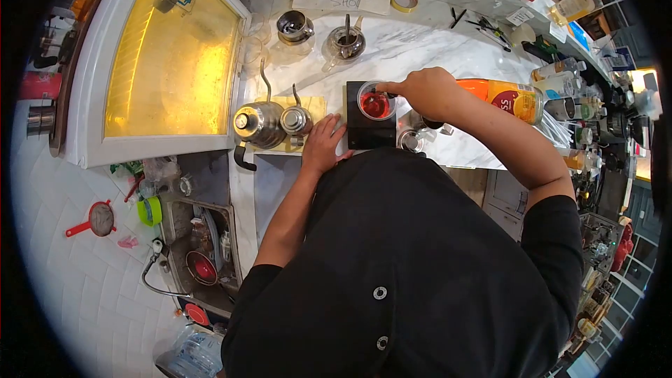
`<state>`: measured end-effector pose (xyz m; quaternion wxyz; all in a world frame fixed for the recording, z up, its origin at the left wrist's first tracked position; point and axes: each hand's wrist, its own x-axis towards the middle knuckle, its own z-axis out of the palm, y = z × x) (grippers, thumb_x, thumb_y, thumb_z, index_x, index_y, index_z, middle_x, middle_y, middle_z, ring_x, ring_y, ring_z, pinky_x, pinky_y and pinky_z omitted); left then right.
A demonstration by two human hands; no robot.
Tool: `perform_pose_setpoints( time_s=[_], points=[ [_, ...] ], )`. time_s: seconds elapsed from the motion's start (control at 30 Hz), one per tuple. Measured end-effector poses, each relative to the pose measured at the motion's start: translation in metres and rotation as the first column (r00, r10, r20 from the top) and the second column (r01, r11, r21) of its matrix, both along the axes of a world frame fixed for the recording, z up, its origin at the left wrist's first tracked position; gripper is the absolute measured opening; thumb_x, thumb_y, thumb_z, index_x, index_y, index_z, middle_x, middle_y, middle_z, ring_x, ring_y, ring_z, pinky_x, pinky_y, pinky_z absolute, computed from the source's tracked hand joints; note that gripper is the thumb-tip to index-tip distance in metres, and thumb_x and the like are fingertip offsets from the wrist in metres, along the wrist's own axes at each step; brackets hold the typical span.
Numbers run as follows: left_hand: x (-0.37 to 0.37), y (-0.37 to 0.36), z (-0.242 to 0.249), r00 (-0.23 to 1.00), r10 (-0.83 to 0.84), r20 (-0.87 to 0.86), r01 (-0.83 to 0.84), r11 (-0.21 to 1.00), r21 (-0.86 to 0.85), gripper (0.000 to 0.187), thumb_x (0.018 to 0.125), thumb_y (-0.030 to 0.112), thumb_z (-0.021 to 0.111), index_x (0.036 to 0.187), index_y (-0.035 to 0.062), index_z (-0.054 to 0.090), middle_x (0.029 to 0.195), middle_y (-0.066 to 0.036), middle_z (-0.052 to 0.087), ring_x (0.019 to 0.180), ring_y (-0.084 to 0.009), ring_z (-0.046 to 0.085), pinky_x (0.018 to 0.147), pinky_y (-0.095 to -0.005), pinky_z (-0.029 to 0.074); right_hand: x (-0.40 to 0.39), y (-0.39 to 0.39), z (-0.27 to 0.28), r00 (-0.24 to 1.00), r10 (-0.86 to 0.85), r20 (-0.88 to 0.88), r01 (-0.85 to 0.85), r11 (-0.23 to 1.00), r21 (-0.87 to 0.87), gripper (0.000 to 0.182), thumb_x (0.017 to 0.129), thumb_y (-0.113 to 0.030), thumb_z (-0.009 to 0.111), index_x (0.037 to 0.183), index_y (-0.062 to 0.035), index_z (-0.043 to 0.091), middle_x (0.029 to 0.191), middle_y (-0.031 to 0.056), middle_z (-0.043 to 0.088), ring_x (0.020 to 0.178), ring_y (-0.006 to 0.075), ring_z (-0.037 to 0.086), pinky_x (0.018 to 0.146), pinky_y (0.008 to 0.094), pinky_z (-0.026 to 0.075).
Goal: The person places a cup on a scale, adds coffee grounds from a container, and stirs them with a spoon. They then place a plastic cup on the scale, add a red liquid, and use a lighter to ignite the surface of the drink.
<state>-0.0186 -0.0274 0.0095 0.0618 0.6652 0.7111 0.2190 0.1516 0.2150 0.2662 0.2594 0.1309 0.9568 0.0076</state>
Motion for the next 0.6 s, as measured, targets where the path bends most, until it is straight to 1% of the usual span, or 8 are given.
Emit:
perform_pose_setpoints(
  time_s=[0.03, 0.1, 0.23, 0.33, 0.4, 0.43, 0.5, 0.6],
  points=[
    [0.000, 0.000, 0.000, 1.000, -0.005, 0.002, 0.004, 1.000, 0.011, 0.070, 0.077, 0.044, 0.089, 0.133, 0.0071, 0.069, 0.154, -0.015, 0.056, 0.147, -0.0350, 0.047, 0.121, -0.0484, 0.040, -0.001, 0.000, 0.001, 1.000, 0.001, 0.002, -0.001, 1.000, 0.001, 0.072, 0.097, -0.011, 0.063, 0.159, -0.0437, 0.049, 0.089, 0.0093, 0.074, 0.082, 0.0290, 0.077, 0.067, 0.0415, 0.060],
    [0.000, 0.000, -0.002, 1.000, -0.007, 0.007, 0.006, 1.000, 0.021, 0.071, 0.076, 0.044, 0.090, 0.133, 0.0071, 0.069, 0.153, -0.015, 0.056, 0.147, -0.0351, 0.047, 0.121, -0.0487, 0.041, -0.004, -0.002, 0.004, 0.987, -0.110, 0.116, 0.113, 0.993, -0.019, 0.079, 0.090, -0.028, 0.082, 0.158, -0.0452, 0.048, 0.110, 0.0069, 0.078, 0.102, 0.0285, 0.078, 0.082, 0.0417, 0.062],
    [-0.001, 0.001, 0.000, 1.000, -0.013, -0.004, 0.013, 1.000, 0.020, 0.072, 0.076, 0.043, 0.090, 0.133, 0.0071, 0.068, 0.153, -0.015, 0.056, 0.147, -0.0351, 0.048, 0.119, -0.0491, 0.042, -0.001, -0.005, 0.005, 0.985, -0.112, 0.129, 0.117, 0.993, -0.033, 0.080, 0.089, -0.025, 0.082, 0.158, -0.0454, 0.047, 0.110, 0.0069, 0.078, 0.102, 0.0288, 0.078, 0.082, 0.0419, 0.062],
    [0.000, 0.001, 0.002, 1.000, -0.015, 0.024, 0.014, 0.999, 0.039, 0.067, 0.076, 0.041, 0.091, 0.128, 0.0045, 0.070, 0.153, -0.018, 0.056, 0.146, -0.0376, 0.050, 0.119, -0.0503, 0.042, -0.001, -0.010, 0.007, 0.982, -0.102, 0.158, 0.108, 0.994, -0.032, 0.077, 0.093, -0.021, 0.078, 0.158, -0.0463, 0.047, 0.110, 0.0069, 0.077, 0.103, 0.0288, 0.078, 0.082, 0.0423, 0.062],
    [0.000, 0.001, 0.000, 1.000, -0.019, 0.021, 0.018, 0.999, 0.039, 0.067, 0.076, 0.041, 0.091, 0.128, 0.0046, 0.070, 0.153, -0.018, 0.056, 0.146, -0.0375, 0.049, 0.119, -0.0502, 0.042, -0.001, -0.014, 0.003, 0.989, -0.086, 0.124, 0.090, 0.996, -0.025, 0.073, 0.097, -0.017, 0.071, 0.158, -0.0475, 0.046, 0.110, 0.0070, 0.077, 0.102, 0.0293, 0.078, 0.082, 0.0428, 0.062],
    [0.000, 0.001, -0.001, 1.000, -0.016, 0.009, 0.015, 0.999, 0.038, 0.067, 0.076, 0.041, 0.091, 0.128, 0.0047, 0.070, 0.153, -0.018, 0.056, 0.147, -0.0374, 0.049, 0.119, -0.0500, 0.042, -0.002, -0.014, 0.003, 0.988, -0.087, 0.127, 0.091, 0.995, -0.027, 0.073, 0.097, -0.017, 0.071, 0.158, -0.0475, 0.046, 0.110, 0.0070, 0.077, 0.102, 0.0293, 0.078, 0.082, 0.0428, 0.062],
    [0.001, 0.001, 0.004, 1.000, -0.012, 0.009, 0.012, 1.000, 0.026, 0.067, 0.076, 0.041, 0.090, 0.128, 0.0046, 0.070, 0.153, -0.018, 0.056, 0.147, -0.0373, 0.049, 0.119, -0.0500, 0.042, -0.007, -0.016, 0.003, 0.992, -0.070, 0.109, 0.075, 0.996, -0.049, 0.071, 0.099, -0.014, 0.066, 0.158, -0.0476, 0.046, 0.110, 0.0069, 0.078, 0.101, 0.0301, 0.078, 0.081, 0.0434, 0.062],
    [0.000, 0.000, 0.004, 1.000, -0.006, 0.007, 0.006, 1.000, 0.014, 0.068, 0.077, 0.042, 0.090, 0.130, 0.0056, 0.070, 0.154, -0.017, 0.056, 0.147, -0.0360, 0.048, 0.119, -0.0492, 0.042, -0.014, -0.018, 0.015, 0.990, -0.065, 0.125, 0.073, 0.995, -0.066, 0.072, 0.099, -0.012, 0.065, 0.159, -0.0469, 0.045, 0.109, 0.0071, 0.078, 0.099, 0.0304, 0.079, 0.080, 0.0428, 0.062]
  ],
)
